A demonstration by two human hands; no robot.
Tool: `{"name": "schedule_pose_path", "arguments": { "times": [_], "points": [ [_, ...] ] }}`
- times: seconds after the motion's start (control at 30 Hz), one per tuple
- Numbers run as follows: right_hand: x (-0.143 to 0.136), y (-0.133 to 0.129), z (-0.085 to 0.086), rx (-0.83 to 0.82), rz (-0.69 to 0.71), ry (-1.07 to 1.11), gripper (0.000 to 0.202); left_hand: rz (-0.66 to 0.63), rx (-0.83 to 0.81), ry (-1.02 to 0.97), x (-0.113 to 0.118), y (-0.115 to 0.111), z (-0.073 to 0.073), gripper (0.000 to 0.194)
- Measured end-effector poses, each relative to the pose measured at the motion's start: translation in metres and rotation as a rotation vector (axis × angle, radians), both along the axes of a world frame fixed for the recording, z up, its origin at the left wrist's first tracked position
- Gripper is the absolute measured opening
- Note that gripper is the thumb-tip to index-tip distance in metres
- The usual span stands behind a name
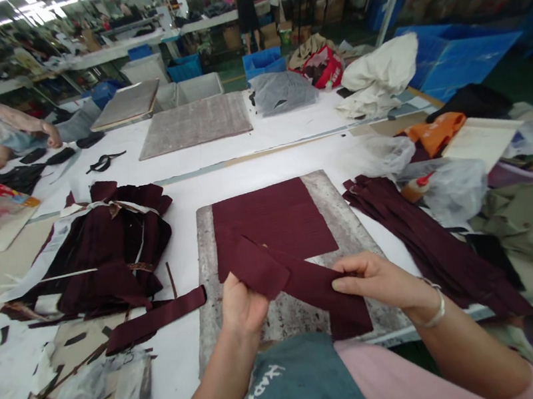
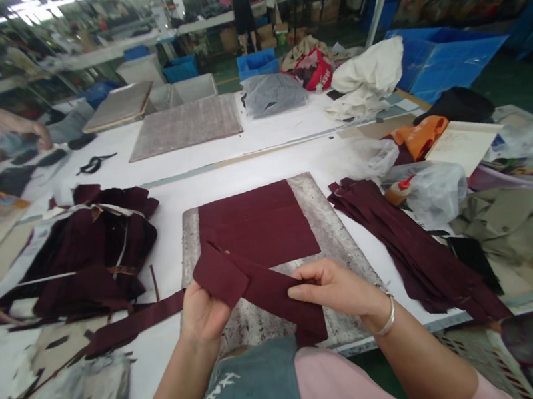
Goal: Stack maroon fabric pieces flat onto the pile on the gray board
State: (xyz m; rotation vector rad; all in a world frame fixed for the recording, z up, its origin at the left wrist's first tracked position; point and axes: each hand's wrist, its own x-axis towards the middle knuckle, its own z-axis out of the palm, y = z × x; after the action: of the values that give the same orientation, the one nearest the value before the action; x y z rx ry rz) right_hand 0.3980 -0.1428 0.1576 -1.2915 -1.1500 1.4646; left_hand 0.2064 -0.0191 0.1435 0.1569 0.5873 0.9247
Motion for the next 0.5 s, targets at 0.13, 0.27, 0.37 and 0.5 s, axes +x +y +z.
{"name": "schedule_pose_path", "arguments": {
  "times": [0.13,0.27,0.37,0.5],
  "points": [
    [0.006,-0.004,0.009,-0.023,-0.090,-0.078,0.023,0.174,-0.069,0.105,-0.010,0.009,0.005,0.027],
    [0.003,-0.006,0.015,-0.068,-0.141,-0.044,0.027,0.222,-0.081,0.175,-0.016,0.013,0.005,0.026],
    [0.000,-0.005,0.018,-0.097,-0.123,0.010,0.026,0.247,-0.081,0.201,-0.019,0.014,0.005,0.027],
    [0.002,-0.006,0.019,-0.102,-0.107,0.022,0.026,0.250,-0.072,0.245,-0.024,0.014,0.001,0.024]
  ]
}}
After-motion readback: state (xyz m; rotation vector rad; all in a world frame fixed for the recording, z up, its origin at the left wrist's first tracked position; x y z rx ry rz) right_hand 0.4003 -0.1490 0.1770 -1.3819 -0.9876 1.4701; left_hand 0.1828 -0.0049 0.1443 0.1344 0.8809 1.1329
